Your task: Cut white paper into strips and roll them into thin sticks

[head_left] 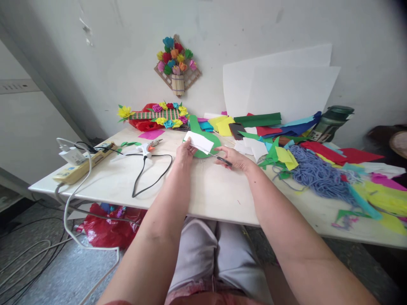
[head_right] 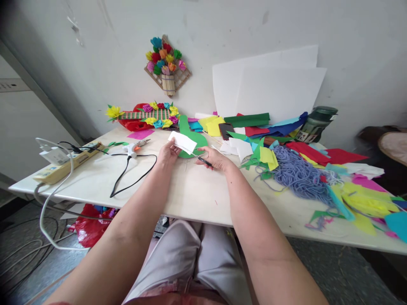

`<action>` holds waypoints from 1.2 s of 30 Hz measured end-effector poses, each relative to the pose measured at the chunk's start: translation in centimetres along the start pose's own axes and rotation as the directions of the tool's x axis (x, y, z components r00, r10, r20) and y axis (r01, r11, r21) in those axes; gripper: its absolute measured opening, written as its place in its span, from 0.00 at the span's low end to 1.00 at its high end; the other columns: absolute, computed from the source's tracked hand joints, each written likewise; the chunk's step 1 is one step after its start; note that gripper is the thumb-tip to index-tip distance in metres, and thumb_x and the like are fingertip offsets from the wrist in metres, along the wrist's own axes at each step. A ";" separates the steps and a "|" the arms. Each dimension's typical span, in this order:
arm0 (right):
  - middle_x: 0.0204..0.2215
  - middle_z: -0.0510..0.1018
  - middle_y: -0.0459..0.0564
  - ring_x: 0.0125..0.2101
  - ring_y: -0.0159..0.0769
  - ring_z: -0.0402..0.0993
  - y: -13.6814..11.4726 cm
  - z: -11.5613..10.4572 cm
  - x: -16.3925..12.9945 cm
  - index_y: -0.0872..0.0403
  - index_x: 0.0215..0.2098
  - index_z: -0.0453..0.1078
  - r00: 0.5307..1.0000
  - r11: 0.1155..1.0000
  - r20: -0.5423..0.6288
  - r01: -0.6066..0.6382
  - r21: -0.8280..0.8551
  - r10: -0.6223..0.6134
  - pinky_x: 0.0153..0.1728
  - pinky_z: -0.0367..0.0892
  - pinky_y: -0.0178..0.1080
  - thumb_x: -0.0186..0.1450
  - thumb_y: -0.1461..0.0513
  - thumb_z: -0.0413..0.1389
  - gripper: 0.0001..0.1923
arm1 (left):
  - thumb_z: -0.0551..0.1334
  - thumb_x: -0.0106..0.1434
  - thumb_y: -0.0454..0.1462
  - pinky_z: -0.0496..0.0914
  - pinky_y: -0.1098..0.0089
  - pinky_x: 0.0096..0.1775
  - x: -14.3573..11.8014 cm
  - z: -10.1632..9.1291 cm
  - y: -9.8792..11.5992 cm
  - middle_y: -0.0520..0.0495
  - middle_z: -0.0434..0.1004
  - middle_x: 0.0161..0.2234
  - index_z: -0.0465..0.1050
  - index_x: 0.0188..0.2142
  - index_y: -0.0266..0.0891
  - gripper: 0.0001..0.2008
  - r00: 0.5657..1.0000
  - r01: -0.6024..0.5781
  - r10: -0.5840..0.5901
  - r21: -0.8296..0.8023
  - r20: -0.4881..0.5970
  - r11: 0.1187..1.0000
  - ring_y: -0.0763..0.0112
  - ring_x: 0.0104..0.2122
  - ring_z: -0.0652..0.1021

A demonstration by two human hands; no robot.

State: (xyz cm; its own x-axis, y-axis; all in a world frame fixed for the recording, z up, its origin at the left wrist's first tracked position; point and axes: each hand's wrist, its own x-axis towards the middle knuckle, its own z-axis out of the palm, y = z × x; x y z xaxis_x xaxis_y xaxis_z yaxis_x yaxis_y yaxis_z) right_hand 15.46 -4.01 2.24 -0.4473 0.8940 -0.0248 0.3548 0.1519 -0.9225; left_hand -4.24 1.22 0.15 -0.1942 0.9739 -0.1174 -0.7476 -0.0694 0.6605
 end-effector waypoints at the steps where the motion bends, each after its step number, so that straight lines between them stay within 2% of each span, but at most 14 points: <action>1: 0.15 0.67 0.35 0.11 0.22 0.56 0.0 0.0 0.0 0.57 0.55 0.58 1.000 1.000 -0.005 -0.003 0.005 0.003 0.12 0.54 0.27 0.54 0.60 0.62 0.33 | 0.60 0.59 0.31 0.72 0.72 0.32 -0.1 0.1 0.0 0.48 0.76 0.24 0.70 0.37 0.33 0.05 1.000 0.003 -0.003 0.009 0.003 1.000 0.73 0.23 0.77; 11: 0.14 0.66 0.35 0.10 0.22 0.56 -0.2 0.1 -0.2 0.56 0.53 0.59 1.000 1.000 -0.012 -0.011 0.019 0.011 0.12 0.53 0.27 0.54 0.60 0.62 0.30 | 0.63 0.57 0.34 0.70 0.75 0.29 -0.3 0.0 -0.1 0.50 0.74 0.22 0.69 0.35 0.34 0.07 0.998 0.029 -0.033 0.090 0.049 0.996 0.75 0.21 0.75; 27: 0.11 0.64 0.34 0.10 0.22 0.54 0.3 -0.1 0.4 0.58 0.59 0.57 0.999 0.998 -0.014 0.050 -0.044 -0.051 0.12 0.52 0.27 0.52 0.58 0.64 0.39 | 0.62 0.57 0.33 0.70 0.75 0.30 -0.2 -0.1 0.0 0.49 0.75 0.23 0.70 0.35 0.34 0.05 0.999 0.024 -0.027 0.074 0.031 0.997 0.75 0.22 0.75; 36: 0.11 0.64 0.34 0.10 0.22 0.55 -0.4 0.0 0.2 0.57 0.61 0.56 0.998 0.998 -0.012 0.054 -0.038 -0.055 0.12 0.53 0.27 0.53 0.61 0.64 0.40 | 0.63 0.57 0.38 0.72 0.72 0.32 0.2 -0.2 -0.1 0.48 0.76 0.24 0.70 0.39 0.35 0.11 1.000 -0.001 0.001 0.061 -0.002 0.998 0.72 0.24 0.77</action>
State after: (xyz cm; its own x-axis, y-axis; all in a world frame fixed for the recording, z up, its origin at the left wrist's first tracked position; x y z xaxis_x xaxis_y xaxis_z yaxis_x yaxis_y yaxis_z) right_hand 15.22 -3.94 2.62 -0.4558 0.8895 0.0303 0.3607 0.2158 -0.9074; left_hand -4.33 1.42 -0.08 -0.1957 0.9735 -0.1181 -0.7073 -0.0567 0.7046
